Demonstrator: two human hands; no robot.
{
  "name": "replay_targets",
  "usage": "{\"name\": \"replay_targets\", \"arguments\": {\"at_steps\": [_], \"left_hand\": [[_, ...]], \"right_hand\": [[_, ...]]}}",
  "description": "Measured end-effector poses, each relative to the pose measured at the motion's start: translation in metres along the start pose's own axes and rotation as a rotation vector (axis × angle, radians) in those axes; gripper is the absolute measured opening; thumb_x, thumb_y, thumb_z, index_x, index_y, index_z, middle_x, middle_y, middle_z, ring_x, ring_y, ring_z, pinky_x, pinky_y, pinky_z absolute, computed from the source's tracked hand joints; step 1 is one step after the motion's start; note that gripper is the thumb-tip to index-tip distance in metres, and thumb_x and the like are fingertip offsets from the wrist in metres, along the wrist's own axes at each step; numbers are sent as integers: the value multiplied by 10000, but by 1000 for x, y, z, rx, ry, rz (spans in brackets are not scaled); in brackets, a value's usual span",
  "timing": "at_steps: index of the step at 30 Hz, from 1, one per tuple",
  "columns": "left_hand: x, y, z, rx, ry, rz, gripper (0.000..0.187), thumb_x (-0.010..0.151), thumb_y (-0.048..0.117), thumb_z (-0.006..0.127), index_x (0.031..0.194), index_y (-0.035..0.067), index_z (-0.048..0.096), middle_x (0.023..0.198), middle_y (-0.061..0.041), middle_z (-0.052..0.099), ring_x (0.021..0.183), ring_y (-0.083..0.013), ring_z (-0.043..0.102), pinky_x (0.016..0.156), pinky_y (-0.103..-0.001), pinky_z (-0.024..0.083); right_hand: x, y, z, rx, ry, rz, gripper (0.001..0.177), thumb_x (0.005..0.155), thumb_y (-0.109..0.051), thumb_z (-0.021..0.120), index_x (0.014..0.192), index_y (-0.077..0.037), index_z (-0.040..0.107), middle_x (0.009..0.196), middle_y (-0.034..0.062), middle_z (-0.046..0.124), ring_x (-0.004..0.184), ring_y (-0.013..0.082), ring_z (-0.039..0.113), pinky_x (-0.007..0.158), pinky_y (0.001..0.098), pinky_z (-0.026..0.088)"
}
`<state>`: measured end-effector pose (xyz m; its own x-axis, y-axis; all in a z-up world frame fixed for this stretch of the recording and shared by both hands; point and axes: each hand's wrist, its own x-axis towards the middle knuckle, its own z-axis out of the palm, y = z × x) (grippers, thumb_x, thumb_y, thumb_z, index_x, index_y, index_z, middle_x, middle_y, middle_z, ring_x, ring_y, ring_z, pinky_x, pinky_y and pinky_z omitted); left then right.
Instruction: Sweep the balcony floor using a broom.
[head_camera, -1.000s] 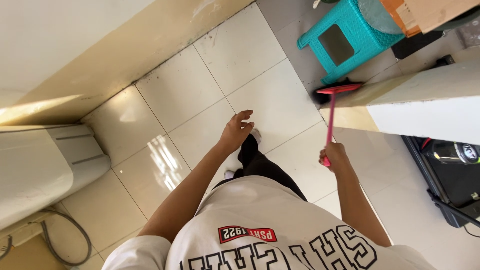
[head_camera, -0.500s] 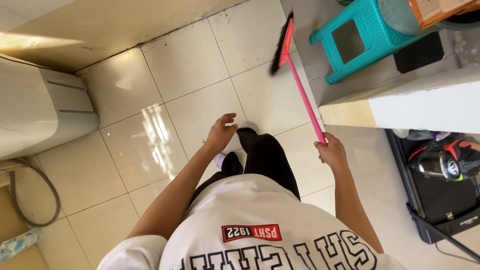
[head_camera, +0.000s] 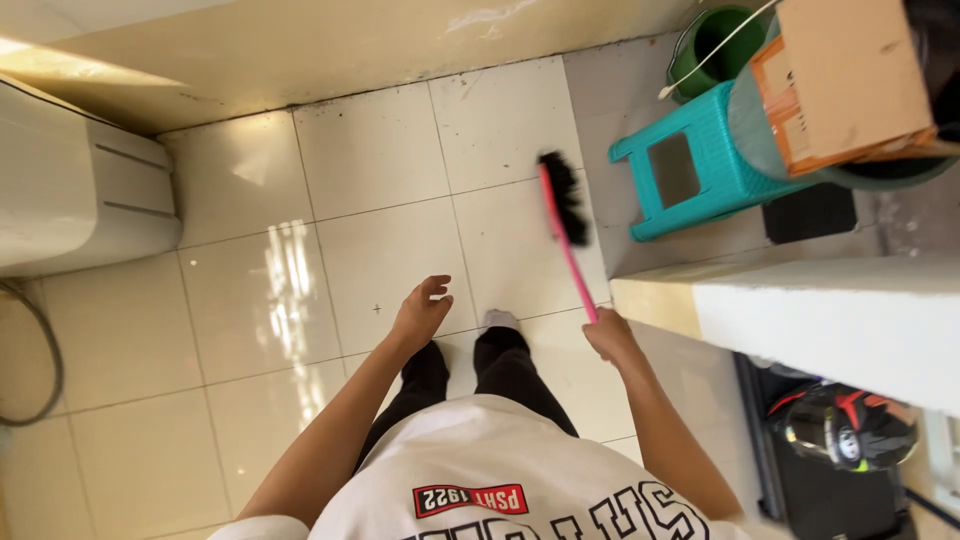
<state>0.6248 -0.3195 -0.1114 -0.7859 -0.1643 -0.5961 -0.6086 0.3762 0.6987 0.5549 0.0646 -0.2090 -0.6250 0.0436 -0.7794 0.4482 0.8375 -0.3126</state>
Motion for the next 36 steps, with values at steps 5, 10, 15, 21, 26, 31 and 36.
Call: {"name": "replay_targets", "arguments": {"at_steps": [5, 10, 15, 21, 26, 31, 36], "left_hand": [[1, 44, 26, -131, 10, -5, 468, 946, 246, 599, 1399, 136, 564, 1340, -119, 652, 1142, -267, 692, 955, -381, 548], [-14, 46, 33, -241, 94, -54, 463, 967, 240, 576, 1416, 130, 543, 1354, -111, 635, 1156, -262, 676, 970, -374, 539], [-40, -6, 54, -365, 279, -121, 452, 960, 220, 577, 1399, 113, 562, 1346, -134, 646, 1180, -272, 682, 986, -377, 544], [-115, -31, 56, -490, 473, -309, 445, 958, 222, 578, 1393, 129, 570, 1357, -131, 642, 1196, -271, 663, 976, -393, 546], [-149, -68, 76, -538, 593, -424, 439, 953, 224, 581, 1386, 147, 582, 1330, -120, 664, 1181, -265, 677, 980, -388, 539], [-174, -94, 99, -637, 693, -435, 434, 947, 232, 584, 1371, 142, 596, 1308, -114, 686, 1164, -265, 691, 970, -375, 549], [-221, -112, 119, -698, 809, -381, 429, 957, 239, 582, 1374, 139, 595, 1309, -114, 685, 1170, -265, 684, 970, -375, 543]], "right_hand": [[-33, -1, -124, 684, -258, 75, 356, 905, -103, 662, 1249, -8, 656, 700, 23, 532, 468, 49, 341, 382, 230, 268], [14, -78, -191, 431, -70, -55, 403, 924, -115, 675, 1318, -52, 615, 706, 59, 573, 476, 71, 433, 383, 243, 335], [138, -170, -171, -546, 364, -499, 344, 869, -201, 706, 1142, 8, 714, 1100, 278, 713, 1054, 466, 664, 905, 516, 536], [231, -196, -54, -924, 98, -436, 266, 813, -120, 677, 993, 53, 769, 1020, 279, 762, 961, 411, 749, 849, 476, 606], [39, -144, 55, -957, -150, -542, 520, 918, -108, 546, 1383, 113, 469, 1192, 302, 678, 1130, 421, 674, 949, 501, 547], [-52, -164, 57, -990, -487, -586, 425, 880, -51, 572, 1279, 92, 607, 949, 249, 660, 804, 332, 643, 682, 439, 517], [-89, -214, 3, -392, -750, -314, 431, 900, -88, 663, 1320, 8, 644, 669, 10, 516, 444, 66, 337, 382, 263, 261]]}}
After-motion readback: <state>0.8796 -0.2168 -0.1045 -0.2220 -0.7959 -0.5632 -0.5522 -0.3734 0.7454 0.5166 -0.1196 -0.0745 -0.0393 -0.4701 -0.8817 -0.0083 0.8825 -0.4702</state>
